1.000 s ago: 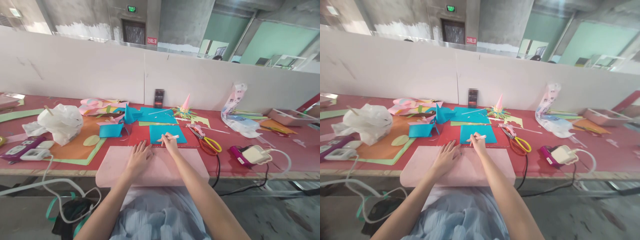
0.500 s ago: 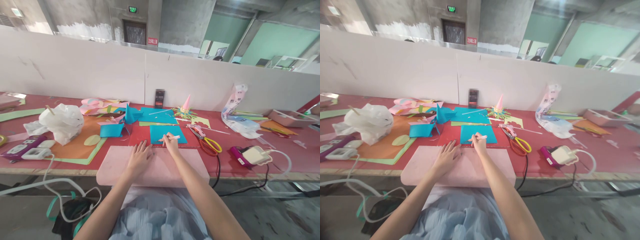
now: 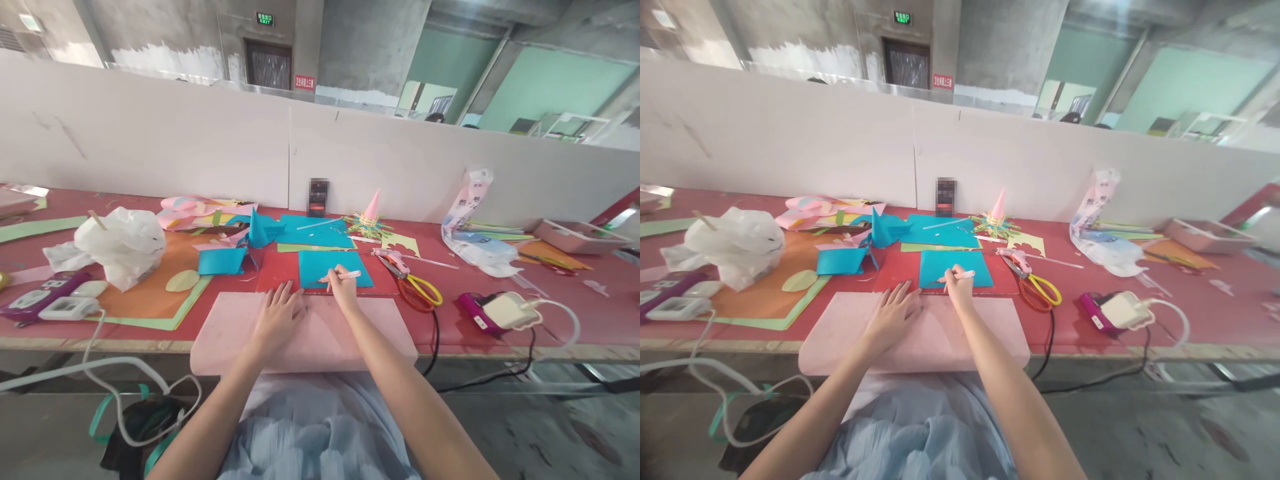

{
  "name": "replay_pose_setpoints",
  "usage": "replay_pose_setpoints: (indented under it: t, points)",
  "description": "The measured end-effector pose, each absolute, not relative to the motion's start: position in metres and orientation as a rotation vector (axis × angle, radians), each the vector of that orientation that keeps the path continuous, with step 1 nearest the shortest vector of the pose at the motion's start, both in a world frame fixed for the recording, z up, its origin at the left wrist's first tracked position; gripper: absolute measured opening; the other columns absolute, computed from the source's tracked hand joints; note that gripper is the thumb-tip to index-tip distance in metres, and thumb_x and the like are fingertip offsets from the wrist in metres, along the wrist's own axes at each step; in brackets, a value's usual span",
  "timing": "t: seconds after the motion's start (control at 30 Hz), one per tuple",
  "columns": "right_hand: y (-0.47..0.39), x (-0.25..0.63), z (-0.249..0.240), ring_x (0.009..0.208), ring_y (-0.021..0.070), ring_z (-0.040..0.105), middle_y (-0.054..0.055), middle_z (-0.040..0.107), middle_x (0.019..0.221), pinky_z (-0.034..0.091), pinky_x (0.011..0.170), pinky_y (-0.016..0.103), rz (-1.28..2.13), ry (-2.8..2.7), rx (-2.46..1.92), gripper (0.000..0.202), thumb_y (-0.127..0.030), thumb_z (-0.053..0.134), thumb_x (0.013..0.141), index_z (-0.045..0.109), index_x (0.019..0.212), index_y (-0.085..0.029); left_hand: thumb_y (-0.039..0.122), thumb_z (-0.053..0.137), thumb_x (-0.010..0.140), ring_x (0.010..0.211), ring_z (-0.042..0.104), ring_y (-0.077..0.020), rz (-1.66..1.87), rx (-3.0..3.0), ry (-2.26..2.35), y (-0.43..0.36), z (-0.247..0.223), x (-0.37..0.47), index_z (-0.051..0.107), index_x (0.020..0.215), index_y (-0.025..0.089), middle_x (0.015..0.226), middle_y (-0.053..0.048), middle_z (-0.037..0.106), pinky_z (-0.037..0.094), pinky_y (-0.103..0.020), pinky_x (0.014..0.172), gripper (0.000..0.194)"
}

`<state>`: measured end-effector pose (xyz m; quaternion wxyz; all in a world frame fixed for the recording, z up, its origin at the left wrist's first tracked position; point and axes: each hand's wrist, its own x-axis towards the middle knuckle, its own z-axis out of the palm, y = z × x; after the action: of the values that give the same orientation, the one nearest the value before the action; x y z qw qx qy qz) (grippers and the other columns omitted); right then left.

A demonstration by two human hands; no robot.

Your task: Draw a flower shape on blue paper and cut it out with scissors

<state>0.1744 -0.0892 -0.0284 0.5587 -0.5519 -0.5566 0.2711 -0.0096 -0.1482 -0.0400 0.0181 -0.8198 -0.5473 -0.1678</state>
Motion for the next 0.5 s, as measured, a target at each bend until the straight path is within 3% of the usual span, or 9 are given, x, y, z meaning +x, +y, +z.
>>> replay_pose_setpoints:
  t: [0.23, 0.5]
  points:
    - [-0.0917, 0.1733, -0.0239, 0.054, 0.0165, 0.065, -0.005, 0.051, 0.036, 0.046, 0.056, 0.023, 0.679, -1.393, -1.273, 0.027, -0.033, 0.047, 0.08, 0.039, 0.056, -0.024, 0.042, 0.034, 0.092, 0.135, 0.031, -0.0255, -0.537, -2.535, -1.687, -0.1468, -0.0436, -0.0096, 0.044, 0.135, 0.025, 0.147, -0.008, 0.035, 0.025, -0.046, 0.11, 0.047]
    - [-0.0911, 0.1734, -0.0267, 0.046, 0.0151, 0.06, -0.006, 0.049, 0.034, 0.041, 0.05, 0.021, 0.565, -1.28, -1.358, 0.026, -0.027, 0.043, 0.078, 0.034, 0.053, -0.024, 0.042, 0.035, 0.092, 0.136, 0.031, -0.0263, -0.512, -2.545, -1.701, -0.1482, -0.0405, -0.0092, 0.044, 0.135, 0.024, 0.148, -0.009, 0.034, 0.024, -0.046, 0.111, 0.047]
